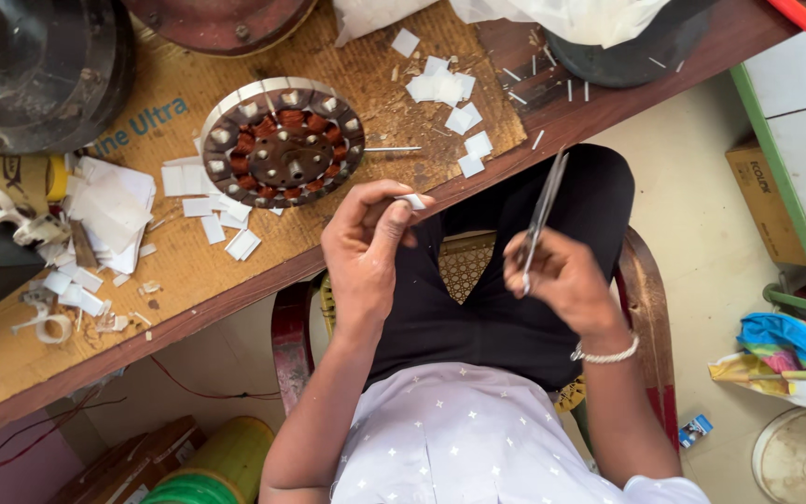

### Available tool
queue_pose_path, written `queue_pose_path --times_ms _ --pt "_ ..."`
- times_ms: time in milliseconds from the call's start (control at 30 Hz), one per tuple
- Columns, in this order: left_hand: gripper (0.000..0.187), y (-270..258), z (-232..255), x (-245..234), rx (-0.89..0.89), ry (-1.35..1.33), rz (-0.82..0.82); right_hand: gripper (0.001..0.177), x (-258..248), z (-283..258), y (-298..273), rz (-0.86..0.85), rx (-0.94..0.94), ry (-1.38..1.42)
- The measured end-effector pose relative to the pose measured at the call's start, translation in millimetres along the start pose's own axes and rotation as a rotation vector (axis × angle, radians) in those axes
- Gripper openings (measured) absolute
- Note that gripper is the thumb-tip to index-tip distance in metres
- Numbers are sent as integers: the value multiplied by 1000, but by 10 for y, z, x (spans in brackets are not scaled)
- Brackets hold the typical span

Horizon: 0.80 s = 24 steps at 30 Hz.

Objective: The person inserts small white insulating pieces into the slots of a circular motor stator. They use a green screwdriver to press the pieces into place and scissors to trim the material. The person repeats this process for multiple slots around the stator.

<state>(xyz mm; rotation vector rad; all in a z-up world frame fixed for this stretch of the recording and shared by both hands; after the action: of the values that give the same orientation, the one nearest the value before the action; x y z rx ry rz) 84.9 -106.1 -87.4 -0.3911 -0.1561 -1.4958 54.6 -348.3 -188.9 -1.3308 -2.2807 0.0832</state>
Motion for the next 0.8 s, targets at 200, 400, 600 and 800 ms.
queue_pose_path --times_ms 200,400,600,800 --pt "6 -39 187 231 180 112 -201 57 518 13 -56 -105 43 -228" --pt "11 -60 259 272 69 352 -149 77 833 -252 2 -276 2 -536" --pt "11 -36 514 304 113 586 -220 75 786 -258 -15 -271 133 -545" --pt "14 -17 427 219 24 582 -255 67 732 -143 -55 -303 240 -416"
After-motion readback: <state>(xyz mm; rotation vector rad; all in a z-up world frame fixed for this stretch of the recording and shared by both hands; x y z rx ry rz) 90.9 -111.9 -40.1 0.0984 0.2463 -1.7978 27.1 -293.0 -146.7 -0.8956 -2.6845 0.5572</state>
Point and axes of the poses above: each hand's wrist, its own y-axis towards the middle knuckle, its own x-axis out of the palm, z = x × y, the point moved 10 cm from there along y, towards the middle knuckle, and after that the axes turned 10 degrees about -z, right-handed, at the moved point
